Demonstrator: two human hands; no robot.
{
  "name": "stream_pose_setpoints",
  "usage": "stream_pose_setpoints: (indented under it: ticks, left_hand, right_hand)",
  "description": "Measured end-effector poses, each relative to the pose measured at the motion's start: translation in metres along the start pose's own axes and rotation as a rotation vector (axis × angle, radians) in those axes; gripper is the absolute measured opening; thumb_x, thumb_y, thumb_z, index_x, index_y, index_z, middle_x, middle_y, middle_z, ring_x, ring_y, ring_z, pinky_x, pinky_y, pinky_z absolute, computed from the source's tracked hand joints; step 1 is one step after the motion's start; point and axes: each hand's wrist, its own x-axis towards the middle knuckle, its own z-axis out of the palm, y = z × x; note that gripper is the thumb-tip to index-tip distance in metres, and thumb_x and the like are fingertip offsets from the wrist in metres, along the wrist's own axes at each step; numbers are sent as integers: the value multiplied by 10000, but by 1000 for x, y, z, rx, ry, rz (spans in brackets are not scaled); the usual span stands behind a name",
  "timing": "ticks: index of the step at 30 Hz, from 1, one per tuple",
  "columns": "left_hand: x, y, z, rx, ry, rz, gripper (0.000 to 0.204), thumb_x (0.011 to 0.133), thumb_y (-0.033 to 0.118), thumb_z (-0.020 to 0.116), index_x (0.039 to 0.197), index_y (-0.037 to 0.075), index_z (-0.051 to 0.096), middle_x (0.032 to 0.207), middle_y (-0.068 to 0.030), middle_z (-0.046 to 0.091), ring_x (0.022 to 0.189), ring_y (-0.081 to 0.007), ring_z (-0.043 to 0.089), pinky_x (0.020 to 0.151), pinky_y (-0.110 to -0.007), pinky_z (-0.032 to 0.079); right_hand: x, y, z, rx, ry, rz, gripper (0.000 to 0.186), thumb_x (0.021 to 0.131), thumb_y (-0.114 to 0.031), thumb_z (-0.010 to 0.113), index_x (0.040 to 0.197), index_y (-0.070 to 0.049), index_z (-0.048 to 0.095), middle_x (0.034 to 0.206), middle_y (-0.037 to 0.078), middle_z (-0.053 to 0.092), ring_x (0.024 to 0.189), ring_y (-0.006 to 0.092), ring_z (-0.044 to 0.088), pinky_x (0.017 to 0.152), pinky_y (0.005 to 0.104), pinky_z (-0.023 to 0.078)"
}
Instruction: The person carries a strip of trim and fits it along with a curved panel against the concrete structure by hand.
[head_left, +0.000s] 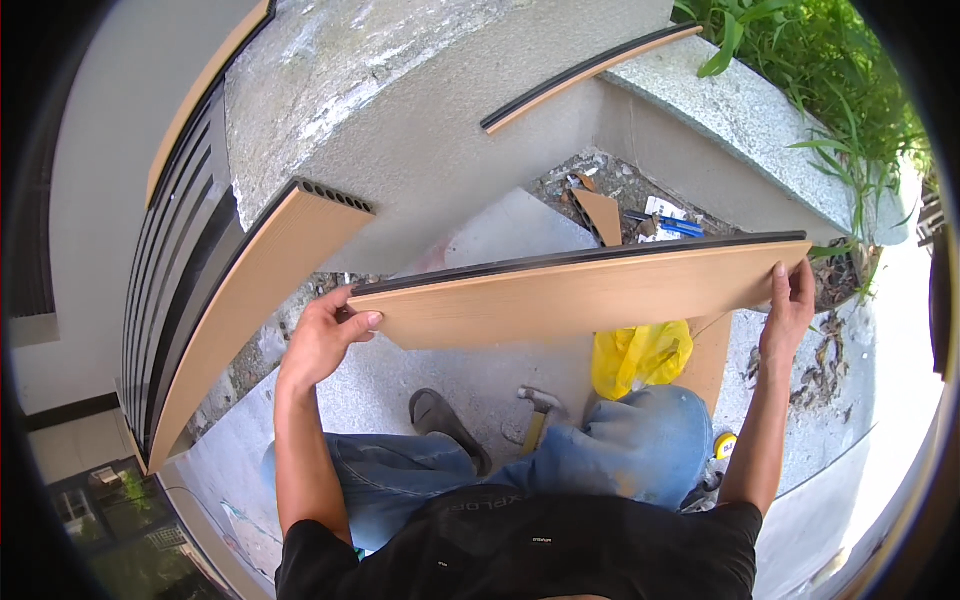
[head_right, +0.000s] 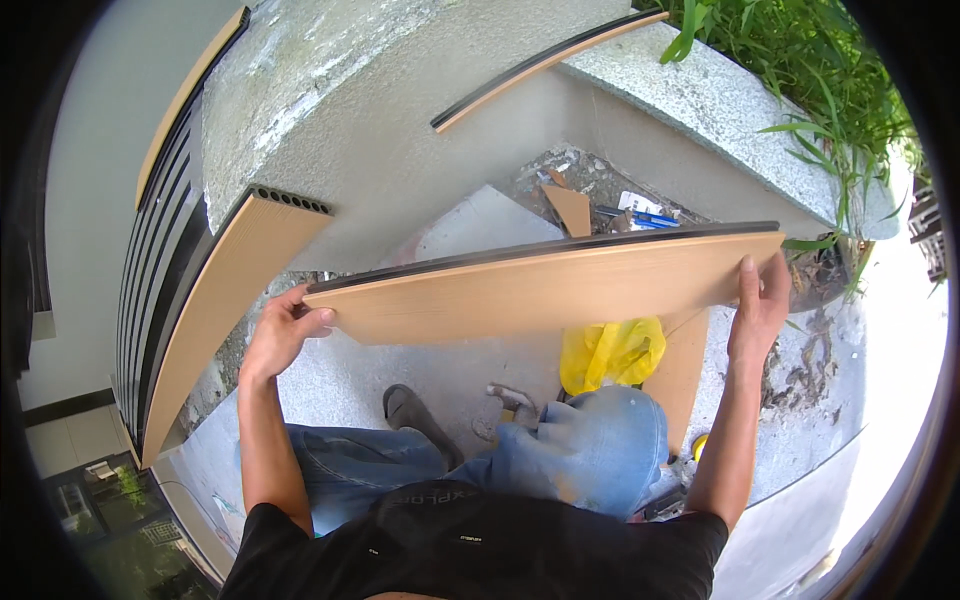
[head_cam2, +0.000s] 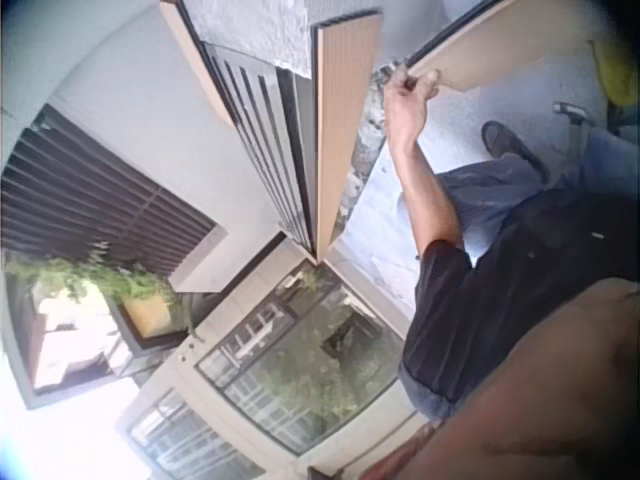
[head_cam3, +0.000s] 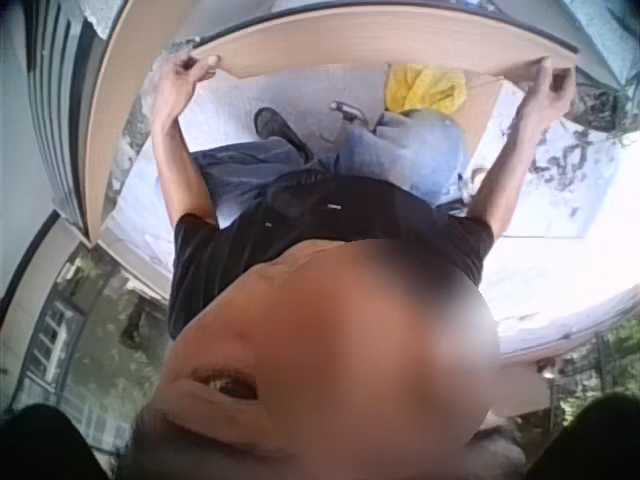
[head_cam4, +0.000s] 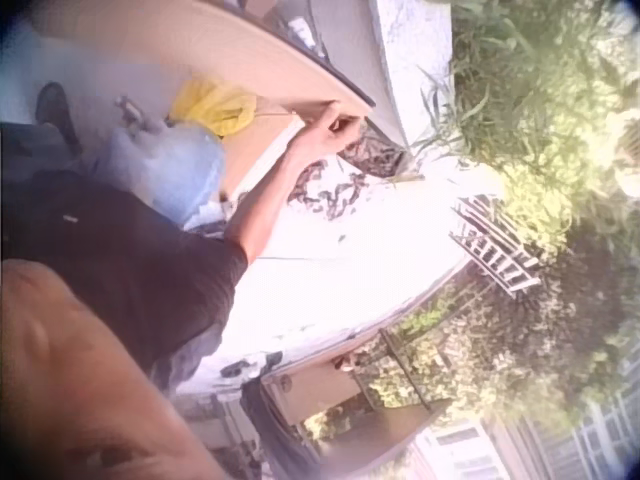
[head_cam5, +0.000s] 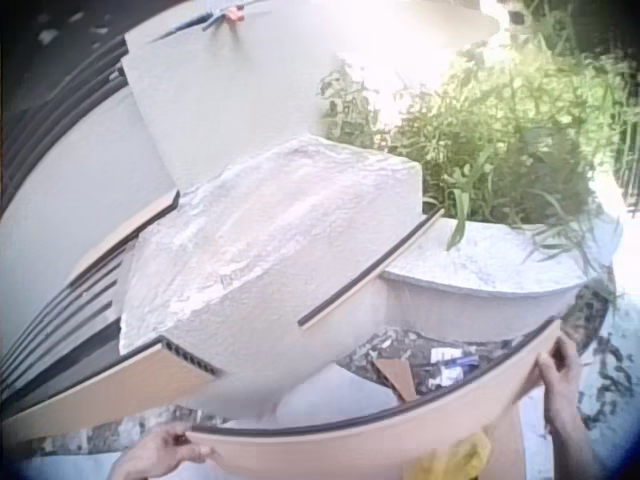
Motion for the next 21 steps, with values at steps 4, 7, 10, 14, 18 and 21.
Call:
stream_pose_setpoints:
  ticks: [4,7,10,14,18,21]
  left_hand:
    - [-68,51,-65,-106,299,297,362,902,97,785,1218,-27,658,962,-49,716,815,-108,652,776,-264,554]
    - [-81,70,-91,12,453,453,324,947,130,762,1204,-29,647,962,-47,724,813,-93,635,803,-244,524]
    - [-63,86,-82,165,577,489,329,970,205,759,1180,-26,657,917,-36,720,813,-75,614,771,-230,488]
    - [-26,101,-42,277,622,501,283,963,230,767,1086,-13,688,832,-18,682,734,-63,572,676,-237,463]
    - [-11,96,-30,236,652,534,311,947,246,780,1026,-33,668,733,-32,614,664,-78,522,595,-261,438]
    - [0,96,-28,335,645,467,366,928,275,798,1001,-57,660,695,-48,579,639,-105,505,583,-282,435]
  right_hand:
    - [102,-107,62,278,21,-270,539,1001,-295,705,1405,36,571,1270,99,670,1164,148,607,1053,300,430]
    - [187,-153,120,456,-160,-325,558,1032,-298,660,1472,12,514,1370,104,631,1236,163,576,1078,307,426]
    - [244,-164,188,567,-185,-374,508,1021,-340,663,1395,-4,592,1307,88,660,1193,181,592,1020,320,457]
    - [286,-131,230,685,-112,-277,530,1028,-358,651,1411,2,580,1352,104,641,1235,197,574,1048,335,443]
    - [277,-110,238,656,-41,-195,554,1042,-349,626,1451,14,534,1414,123,604,1300,209,540,1089,342,422]
    - [286,-90,245,686,-66,-197,552,1049,-339,615,1464,13,520,1442,133,585,1322,223,529,1102,344,415]
